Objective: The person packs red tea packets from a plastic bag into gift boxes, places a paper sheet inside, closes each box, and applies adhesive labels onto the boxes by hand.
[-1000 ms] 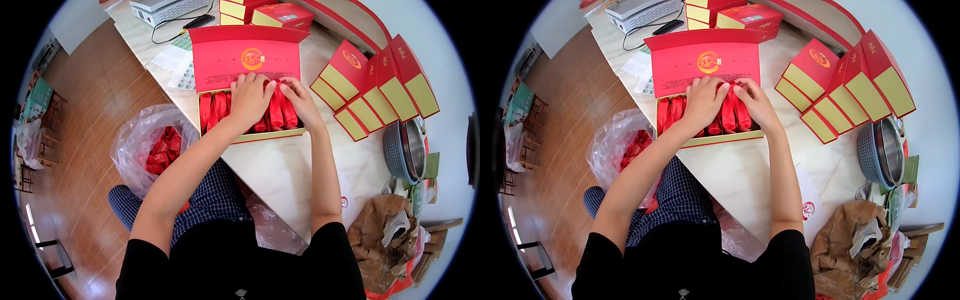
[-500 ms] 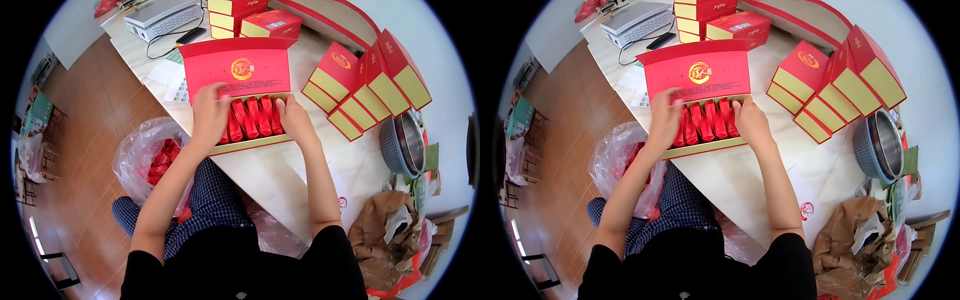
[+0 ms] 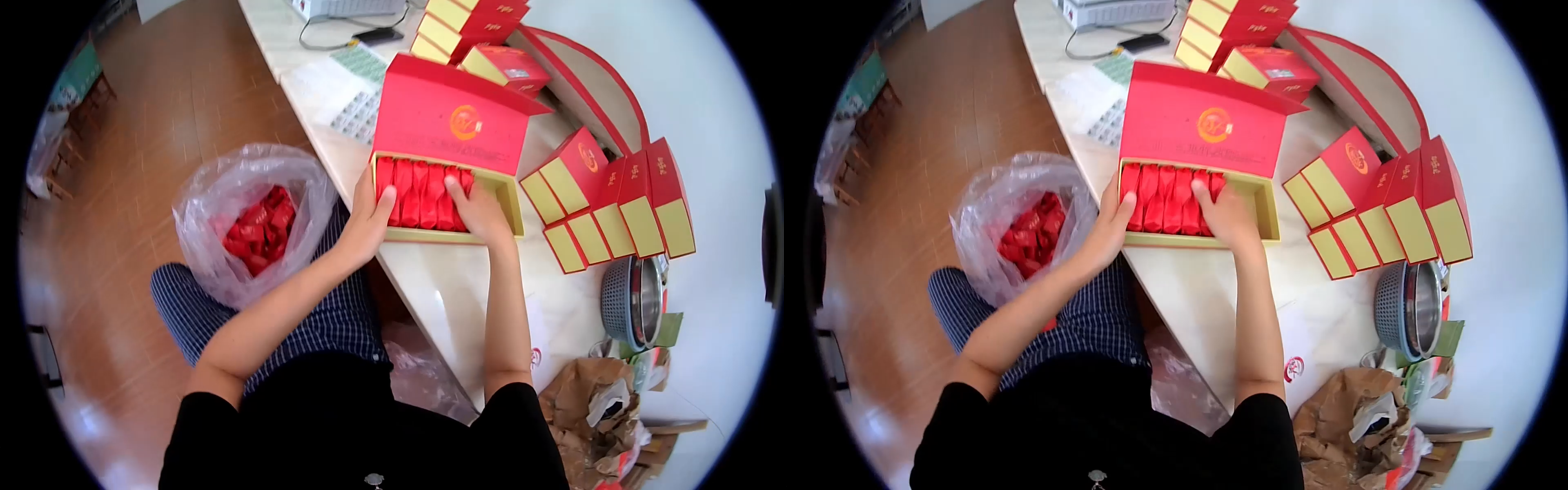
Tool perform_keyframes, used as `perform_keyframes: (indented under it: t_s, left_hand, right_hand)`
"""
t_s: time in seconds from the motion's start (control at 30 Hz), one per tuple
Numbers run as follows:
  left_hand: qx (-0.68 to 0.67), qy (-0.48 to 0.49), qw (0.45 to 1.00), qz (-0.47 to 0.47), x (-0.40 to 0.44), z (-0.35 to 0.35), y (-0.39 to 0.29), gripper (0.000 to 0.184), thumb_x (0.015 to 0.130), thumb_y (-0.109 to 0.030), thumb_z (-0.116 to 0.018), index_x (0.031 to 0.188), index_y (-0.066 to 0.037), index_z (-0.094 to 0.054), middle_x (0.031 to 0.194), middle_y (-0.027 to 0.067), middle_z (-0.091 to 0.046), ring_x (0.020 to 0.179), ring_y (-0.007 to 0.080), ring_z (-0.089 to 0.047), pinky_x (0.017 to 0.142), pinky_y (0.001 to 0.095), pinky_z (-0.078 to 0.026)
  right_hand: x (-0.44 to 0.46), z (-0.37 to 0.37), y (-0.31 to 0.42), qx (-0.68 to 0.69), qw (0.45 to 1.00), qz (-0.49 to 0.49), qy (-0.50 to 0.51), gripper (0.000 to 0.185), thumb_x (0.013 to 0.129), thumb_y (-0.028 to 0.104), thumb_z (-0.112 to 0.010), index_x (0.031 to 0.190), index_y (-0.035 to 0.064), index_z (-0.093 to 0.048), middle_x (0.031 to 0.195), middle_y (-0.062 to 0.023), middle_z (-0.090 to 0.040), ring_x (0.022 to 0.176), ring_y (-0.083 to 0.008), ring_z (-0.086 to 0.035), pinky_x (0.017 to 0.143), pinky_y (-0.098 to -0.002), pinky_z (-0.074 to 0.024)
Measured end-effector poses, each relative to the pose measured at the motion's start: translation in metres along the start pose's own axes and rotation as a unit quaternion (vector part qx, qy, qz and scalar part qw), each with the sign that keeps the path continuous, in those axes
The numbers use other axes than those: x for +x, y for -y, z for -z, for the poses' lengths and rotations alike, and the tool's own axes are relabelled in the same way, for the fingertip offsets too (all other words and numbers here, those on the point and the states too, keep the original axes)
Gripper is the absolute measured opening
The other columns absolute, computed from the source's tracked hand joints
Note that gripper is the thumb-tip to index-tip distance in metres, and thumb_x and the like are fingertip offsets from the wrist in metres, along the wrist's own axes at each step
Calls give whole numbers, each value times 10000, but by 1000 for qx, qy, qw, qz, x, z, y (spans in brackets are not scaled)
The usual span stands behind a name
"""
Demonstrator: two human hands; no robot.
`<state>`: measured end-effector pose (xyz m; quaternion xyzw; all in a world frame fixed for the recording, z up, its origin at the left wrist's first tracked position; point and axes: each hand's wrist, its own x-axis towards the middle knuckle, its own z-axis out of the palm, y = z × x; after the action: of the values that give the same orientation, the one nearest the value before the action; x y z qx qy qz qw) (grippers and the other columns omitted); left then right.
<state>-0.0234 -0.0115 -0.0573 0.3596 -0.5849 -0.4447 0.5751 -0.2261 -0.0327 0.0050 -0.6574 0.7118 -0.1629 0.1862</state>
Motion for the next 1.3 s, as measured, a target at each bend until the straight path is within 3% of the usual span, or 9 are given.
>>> perform_keyframes:
  t_s: [0.23, 0.33, 0.47, 0.67, 0.8, 1.0, 1.13, 1.2, 1.3]
  left_hand:
    - [2, 10, 1000, -12, 5, 4, 11, 588, 1012, -332, -386, 1453, 20, -220, 1447, 225, -309, 1369, 334, -263, 1141, 398, -186]
    - [7, 23, 998, 58, -4, 19, 26, 531, 1032, -306, -348, 1451, 11, -271, 1447, 196, -331, 1388, 277, -260, 1141, 358, -191]
    - [73, -56, 995, 25, -38, 83, 5, 376, 1023, -299, -396, 1263, -35, -515, 1222, 147, -499, 1237, 261, -429, 1080, 345, -295]
    - [-22, -180, 962, 206, -121, 199, 80, 280, 1016, -212, -429, 1179, -27, -561, 1171, 69, -593, 1076, 163, -557, 959, 299, -420]
    - [-52, -254, 915, 309, -170, 249, 92, 264, 1008, -189, -425, 1183, -52, -566, 1142, 48, -609, 1046, 143, -570, 918, 286, -427]
    - [-51, -354, 849, 389, -173, 310, 93, 258, 994, -176, -428, 1176, -69, -577, 1086, 24, -621, 990, 118, -571, 872, 256, -418]
    - [-63, -391, 835, 381, -157, 347, 114, 272, 998, -191, -433, 1184, -52, -574, 1084, 38, -616, 998, 124, -569, 881, 267, -424]
    - [-93, -414, 816, 392, -146, 357, 119, 280, 1001, -200, -431, 1194, -54, -572, 1091, 45, -614, 1005, 129, -571, 887, 272, -425]
    - [-122, -405, 796, 433, -144, 356, 137, 288, 1001, -216, -434, 1202, -61, -571, 1091, 43, -619, 1011, 132, -573, 886, 271, -425]
  right_hand:
    - [12, -2, -9, -9, 999, -21, 31, 891, 892, 685, -398, 1276, -118, -433, 1199, -350, -551, 1174, -445, -522, 997, -447, -405]
    - [8, 2, -5, -148, 985, -87, -5, 847, 892, 711, -322, 1458, 81, -291, 1317, -276, -511, 1237, -418, -485, 1041, -470, -373]
    - [-5, 2, 22, -219, 962, -43, -155, 609, 978, 489, -405, 1257, -41, -516, 1136, -284, -588, 1106, -423, -544, 892, -493, -446]
    - [-50, -58, 128, 15, 920, 284, -271, 250, 942, 134, -545, 1115, -41, -588, 1056, -191, -601, 1011, -333, -566, 930, -409, -421]
    - [-45, -171, 188, 131, 928, 344, -62, 210, 846, 25, -581, 1053, 12, -616, 1001, -158, -609, 956, -327, -572, 859, -379, -448]
    - [14, -364, 179, 190, 949, 167, 188, 233, 844, 87, -612, 1063, 9, -591, 896, -135, -615, 811, -280, -599, 780, -381, -483]
    - [58, -472, 143, 152, 949, 160, 226, 241, 852, 115, -609, 1050, -20, -586, 849, -120, -626, 750, -240, -605, 712, -359, -502]
    - [76, -506, 137, 229, 896, -153, 349, 338, 894, 197, -596, 1176, 11, -567, 1007, -116, -647, 859, -229, -631, 755, -346, -520]
    - [96, -526, 141, 244, 864, -251, 363, 452, 868, 317, -644, 1169, -9, -559, 995, -121, -634, 839, -230, -617, 723, -348, -516]
